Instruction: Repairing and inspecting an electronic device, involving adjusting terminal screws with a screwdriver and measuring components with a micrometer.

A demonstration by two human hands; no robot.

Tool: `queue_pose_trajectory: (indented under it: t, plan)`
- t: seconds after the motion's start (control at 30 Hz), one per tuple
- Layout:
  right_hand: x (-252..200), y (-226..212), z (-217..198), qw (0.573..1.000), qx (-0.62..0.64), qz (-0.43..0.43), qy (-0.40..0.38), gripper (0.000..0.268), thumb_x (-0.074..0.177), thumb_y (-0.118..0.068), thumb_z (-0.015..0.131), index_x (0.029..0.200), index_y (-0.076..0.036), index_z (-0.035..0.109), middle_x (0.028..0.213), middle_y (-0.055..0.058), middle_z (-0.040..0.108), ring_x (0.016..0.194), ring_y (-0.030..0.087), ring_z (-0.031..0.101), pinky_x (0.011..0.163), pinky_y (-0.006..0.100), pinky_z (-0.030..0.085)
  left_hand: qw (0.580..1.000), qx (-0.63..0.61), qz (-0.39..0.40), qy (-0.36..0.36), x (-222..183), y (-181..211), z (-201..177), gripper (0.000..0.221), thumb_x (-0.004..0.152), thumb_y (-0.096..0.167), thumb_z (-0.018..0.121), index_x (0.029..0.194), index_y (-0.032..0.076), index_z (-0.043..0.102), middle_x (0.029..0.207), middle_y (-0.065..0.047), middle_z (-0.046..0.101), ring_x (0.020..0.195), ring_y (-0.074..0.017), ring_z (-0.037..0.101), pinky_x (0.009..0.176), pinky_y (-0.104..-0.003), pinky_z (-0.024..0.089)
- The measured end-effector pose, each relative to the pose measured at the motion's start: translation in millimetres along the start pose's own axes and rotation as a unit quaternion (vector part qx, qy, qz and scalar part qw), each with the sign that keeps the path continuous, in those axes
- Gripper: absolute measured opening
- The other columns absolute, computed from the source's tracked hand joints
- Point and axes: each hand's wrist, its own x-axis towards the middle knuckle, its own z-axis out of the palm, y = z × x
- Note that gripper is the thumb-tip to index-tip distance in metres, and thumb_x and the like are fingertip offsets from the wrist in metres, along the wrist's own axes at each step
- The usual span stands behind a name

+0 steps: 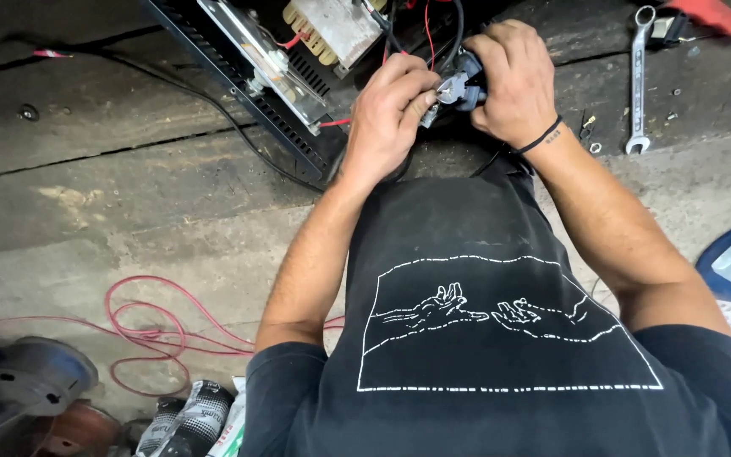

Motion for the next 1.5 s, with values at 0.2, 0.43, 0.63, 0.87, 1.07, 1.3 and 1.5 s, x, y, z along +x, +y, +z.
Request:
queue_pose_trajectory:
  t: [0.2, 0.43, 0.63, 0.87, 1.07, 1.3, 1.5]
  plan:
    - [4, -1, -2, 1.000, -0.012, -0.009, -0.004, 0.043, 0.083, -0.009, 0.066, 0.124, 0.005, 0.065, 0.119, 0.022, 0.060, 0.109, 0.042, 0.062, 0.091, 0.050, 0.054, 1.000, -0.011, -0.010, 0.005, -1, 1, -1, 0.017, 0.101, 0.018, 0.057, 0.105, 0.006, 0.069, 0.107, -0.005, 0.061, 0.097, -0.0252, 0.064, 0.078, -0.038, 0.049]
    - [4, -1, -1, 0.999, -0.038, -0.014, 0.005, 0.028, 0.092, -0.011, 0.060, 0.116, 0.002, 0.065, 0.112, 0.018, 0.065, 0.103, 0.038, 0.064, 0.083, 0.044, 0.052, 1.000, -0.009, -0.019, 0.008, -1, 0, 0, 0.016, 0.101, 0.019, 0.058, 0.104, 0.009, 0.069, 0.107, -0.003, 0.061, 0.096, -0.0232, 0.065, 0.076, -0.037, 0.050]
    - [-9, -9, -3, 0.997, -0.036, 0.046, -0.057, 0.040, 0.076, -0.015, 0.062, 0.113, -0.001, 0.061, 0.106, 0.015, 0.063, 0.095, 0.034, 0.061, 0.065, 0.043, 0.049, 1.000, 0.002, -0.026, -0.010, -1, 5, -2, 0.019, 0.103, 0.023, 0.054, 0.110, 0.009, 0.065, 0.113, -0.005, 0.059, 0.100, -0.0260, 0.065, 0.079, -0.040, 0.052]
    - [-30, -51, -2, 0.898, 0.277, 0.294, -0.174, 0.048, 0.067, -0.006, 0.056, 0.114, 0.000, 0.054, 0.100, 0.018, 0.060, 0.091, 0.037, 0.056, 0.079, 0.043, 0.044, 0.998, 0.064, 0.006, 0.014, 6, 14, -1, 0.013, 0.094, 0.021, 0.055, 0.093, 0.009, 0.059, 0.098, -0.005, 0.056, 0.087, -0.0274, 0.060, 0.070, -0.041, 0.049]
    - [-33, -52, 13, 0.848, 0.342, 0.374, -0.156, 0.051, 0.064, -0.010, 0.063, 0.114, -0.007, 0.052, 0.095, 0.007, 0.054, 0.086, 0.022, 0.047, 0.076, 0.038, 0.038, 0.997, 0.068, 0.002, 0.035, 15, 17, 4, 0.011, 0.091, 0.017, 0.051, 0.086, 0.009, 0.056, 0.096, -0.004, 0.058, 0.084, -0.0279, 0.059, 0.068, -0.042, 0.046]
    - [-37, -54, 29, 0.794, 0.419, 0.420, -0.131, 0.058, 0.060, -0.007, 0.066, 0.116, -0.011, 0.052, 0.095, 0.000, 0.051, 0.088, 0.015, 0.043, 0.077, 0.031, 0.038, 0.999, -0.010, -0.009, 0.038, 21, 5, 12, 0.010, 0.088, 0.012, 0.049, 0.079, 0.008, 0.049, 0.088, -0.004, 0.053, 0.077, -0.0230, 0.053, 0.067, -0.038, 0.042]
    - [-60, 4, 38, 0.545, 0.619, 0.518, 0.227, 0.047, 0.070, 0.009, 0.056, 0.114, -0.006, 0.054, 0.104, 0.009, 0.055, 0.095, 0.020, 0.061, 0.071, 0.048, 0.071, 0.995, -0.068, 0.021, 0.068, 10, -5, -1, 0.041, 0.106, 0.037, 0.032, 0.080, 0.008, 0.045, 0.083, -0.007, 0.045, 0.080, -0.0227, 0.044, 0.071, -0.037, 0.035]
